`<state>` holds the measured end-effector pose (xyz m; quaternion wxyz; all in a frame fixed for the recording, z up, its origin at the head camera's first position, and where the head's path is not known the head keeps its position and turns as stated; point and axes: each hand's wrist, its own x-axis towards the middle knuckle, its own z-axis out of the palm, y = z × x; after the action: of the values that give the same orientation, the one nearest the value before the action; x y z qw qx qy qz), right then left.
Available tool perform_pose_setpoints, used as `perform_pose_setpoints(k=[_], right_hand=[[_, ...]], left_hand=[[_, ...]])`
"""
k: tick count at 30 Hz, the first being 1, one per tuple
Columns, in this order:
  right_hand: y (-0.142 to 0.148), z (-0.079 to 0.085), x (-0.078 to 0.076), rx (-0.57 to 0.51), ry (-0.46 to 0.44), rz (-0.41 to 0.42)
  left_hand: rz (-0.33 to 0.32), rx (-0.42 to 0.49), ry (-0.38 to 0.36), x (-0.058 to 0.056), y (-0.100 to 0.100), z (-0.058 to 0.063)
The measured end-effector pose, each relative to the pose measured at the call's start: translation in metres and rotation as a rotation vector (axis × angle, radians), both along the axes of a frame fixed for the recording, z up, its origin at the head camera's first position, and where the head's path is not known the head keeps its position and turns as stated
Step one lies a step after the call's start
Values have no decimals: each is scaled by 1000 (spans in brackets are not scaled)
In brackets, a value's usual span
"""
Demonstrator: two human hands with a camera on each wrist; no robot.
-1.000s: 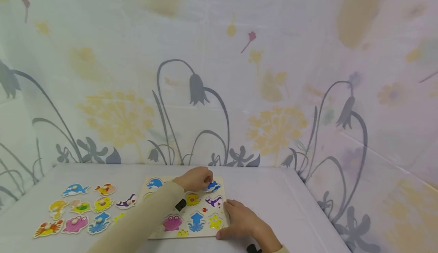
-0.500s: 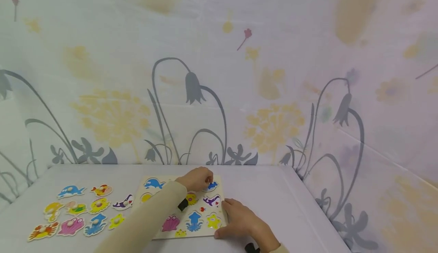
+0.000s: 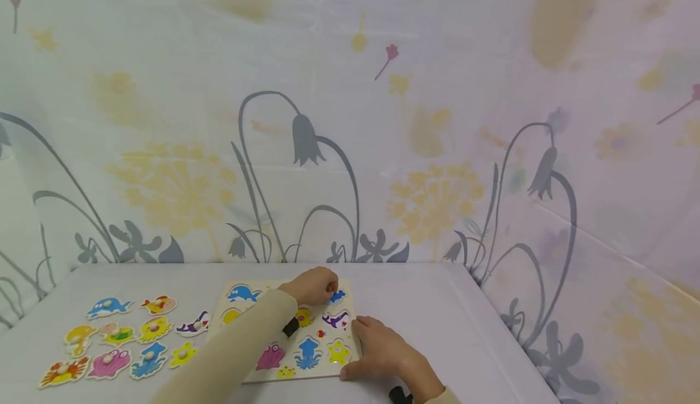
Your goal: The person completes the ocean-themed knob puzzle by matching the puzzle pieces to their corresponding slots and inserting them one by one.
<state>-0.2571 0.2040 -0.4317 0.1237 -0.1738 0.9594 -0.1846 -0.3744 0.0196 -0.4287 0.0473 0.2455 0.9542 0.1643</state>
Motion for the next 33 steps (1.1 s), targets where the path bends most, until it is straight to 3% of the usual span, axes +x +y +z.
perform_pose_setpoints(k=[11,17,24,33], right_hand=[[-2,0,-1,10,4,-9],[-1,-1,0,3,12,-3],[0,-1,0,3,17,6],[0,-3,1,-7,4,-9]], left_hand=[[-9,52,7,0,-7,-1],[-39,51,8,5,-17,2],[-84,42,38,19,-38,15],[-152,-46,146,40,-75,25]])
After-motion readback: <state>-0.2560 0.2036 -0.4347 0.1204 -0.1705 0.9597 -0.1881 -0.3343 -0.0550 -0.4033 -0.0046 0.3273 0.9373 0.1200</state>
